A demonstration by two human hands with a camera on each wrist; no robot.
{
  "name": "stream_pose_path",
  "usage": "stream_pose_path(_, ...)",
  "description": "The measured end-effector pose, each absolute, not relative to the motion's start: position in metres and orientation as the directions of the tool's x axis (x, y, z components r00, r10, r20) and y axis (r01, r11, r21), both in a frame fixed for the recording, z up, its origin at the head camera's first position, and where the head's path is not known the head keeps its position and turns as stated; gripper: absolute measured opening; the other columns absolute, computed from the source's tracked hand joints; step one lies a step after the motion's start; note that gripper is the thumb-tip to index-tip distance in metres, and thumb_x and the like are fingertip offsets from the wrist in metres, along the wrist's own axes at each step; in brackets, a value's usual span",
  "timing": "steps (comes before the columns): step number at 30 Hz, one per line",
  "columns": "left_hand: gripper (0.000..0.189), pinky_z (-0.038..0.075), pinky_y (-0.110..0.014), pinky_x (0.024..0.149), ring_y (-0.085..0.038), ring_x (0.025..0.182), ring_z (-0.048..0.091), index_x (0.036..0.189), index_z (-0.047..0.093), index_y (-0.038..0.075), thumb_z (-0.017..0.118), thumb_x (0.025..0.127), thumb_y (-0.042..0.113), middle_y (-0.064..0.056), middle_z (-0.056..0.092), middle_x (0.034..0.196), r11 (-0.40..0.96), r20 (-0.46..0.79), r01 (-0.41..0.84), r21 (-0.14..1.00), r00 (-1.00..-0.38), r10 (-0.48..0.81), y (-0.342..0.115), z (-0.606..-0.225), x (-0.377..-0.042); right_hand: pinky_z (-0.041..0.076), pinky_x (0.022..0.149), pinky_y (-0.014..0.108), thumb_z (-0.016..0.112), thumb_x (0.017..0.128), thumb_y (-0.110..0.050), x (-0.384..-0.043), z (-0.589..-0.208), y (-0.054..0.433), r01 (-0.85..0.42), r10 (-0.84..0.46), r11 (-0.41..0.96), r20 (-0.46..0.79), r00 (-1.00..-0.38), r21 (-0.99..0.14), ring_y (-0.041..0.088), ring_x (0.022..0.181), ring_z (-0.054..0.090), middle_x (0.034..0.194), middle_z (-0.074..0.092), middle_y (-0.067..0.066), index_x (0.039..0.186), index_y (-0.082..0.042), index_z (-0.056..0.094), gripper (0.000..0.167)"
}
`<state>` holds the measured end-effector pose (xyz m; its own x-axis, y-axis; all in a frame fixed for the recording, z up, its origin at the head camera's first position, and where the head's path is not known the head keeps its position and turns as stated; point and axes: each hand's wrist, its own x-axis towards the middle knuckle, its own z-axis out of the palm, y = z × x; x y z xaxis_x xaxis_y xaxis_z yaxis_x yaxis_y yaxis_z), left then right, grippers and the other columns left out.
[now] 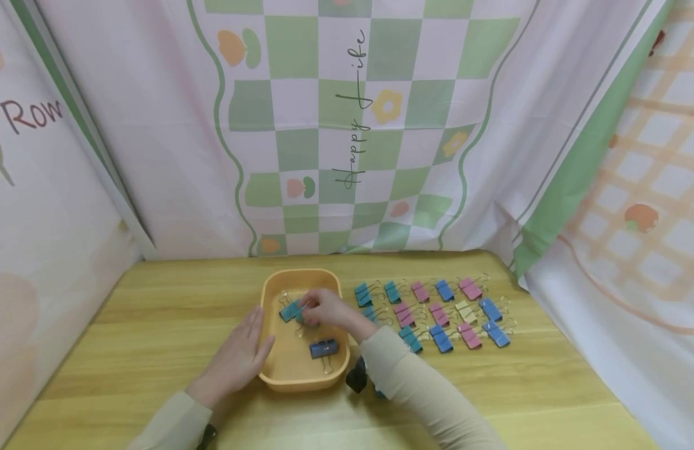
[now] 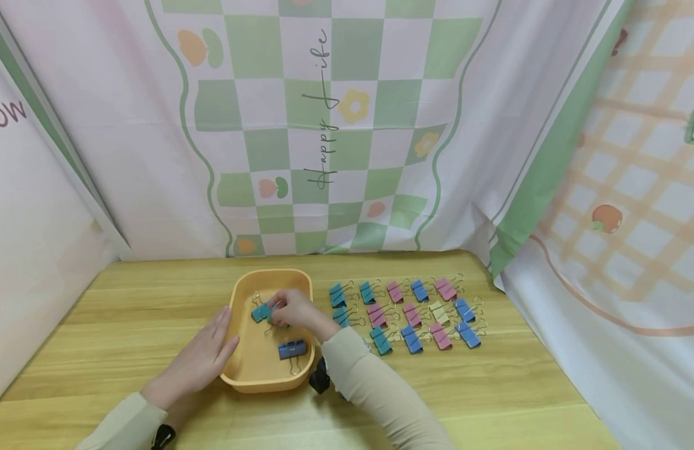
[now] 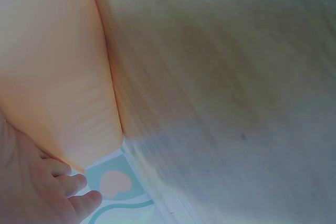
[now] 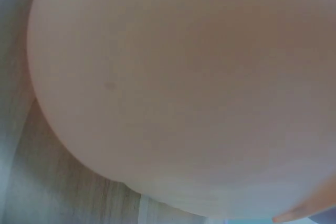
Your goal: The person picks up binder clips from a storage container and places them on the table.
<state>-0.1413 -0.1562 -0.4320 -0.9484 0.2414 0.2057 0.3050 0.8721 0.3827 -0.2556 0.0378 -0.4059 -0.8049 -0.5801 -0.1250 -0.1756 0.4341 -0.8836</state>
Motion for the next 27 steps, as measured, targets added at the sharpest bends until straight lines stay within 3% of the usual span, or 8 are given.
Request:
stream_pose_path(9, 0.062, 0.022, -0.051, 0.106, -0.04, 0.132, 0.023, 0.139, 0.019, -0.013, 0.037, 0.099, 0.03, -0.027, 0.018, 0.145, 0.874, 0.209, 0.304, 0.38, -0.948, 0.238, -0.156, -0.432, -0.142, 0.055, 0.064, 0.04, 0.054, 0.088, 0.003, -0.254, -0.404, 0.041, -0.168, -0.595, 0.404, -0.119, -0.795, -0.899, 0.018, 0.064, 0.062, 0.074, 0.061, 0.008, 0.099, 0.012, 0.061, 0.016)
stream_pose_path(22, 0.063, 0.021, -0.051, 0.106, -0.039, 0.132, 0.021, 0.14, 0.018, -0.012, 0.034, 0.1, 0.033, -0.026, 0.016, 0.145, 0.874, 0.202, 0.298, 0.384, -0.951, 0.235, -0.157, -0.433, -0.142, 0.055, 0.065, 0.042, 0.052, 0.088, 0.003, -0.25, -0.395, 0.051, -0.137, -0.544, 0.408, -0.12, -0.83, -0.902, 0.025, 0.065, 0.063, 0.082, 0.059, 0.014, 0.099, 0.008, 0.063, 0.017)
stream_pose_path(27, 0.062, 0.021, -0.051, 0.106, -0.039, 0.132, 0.021, 0.14, 0.018, -0.012, 0.035, 0.1, 0.032, -0.026, 0.016, 0.146, 0.874, 0.206, 0.3, 0.382, -0.95, 0.235, -0.157, -0.434, -0.142, 0.054, 0.069, 0.045, 0.05, 0.089, -0.001, -0.249, -0.389, 0.06, -0.124, -0.541, 0.409, -0.131, -0.831, -0.904, 0.022, 0.065, 0.063, 0.079, 0.06, 0.012, 0.099, 0.003, 0.063, 0.017)
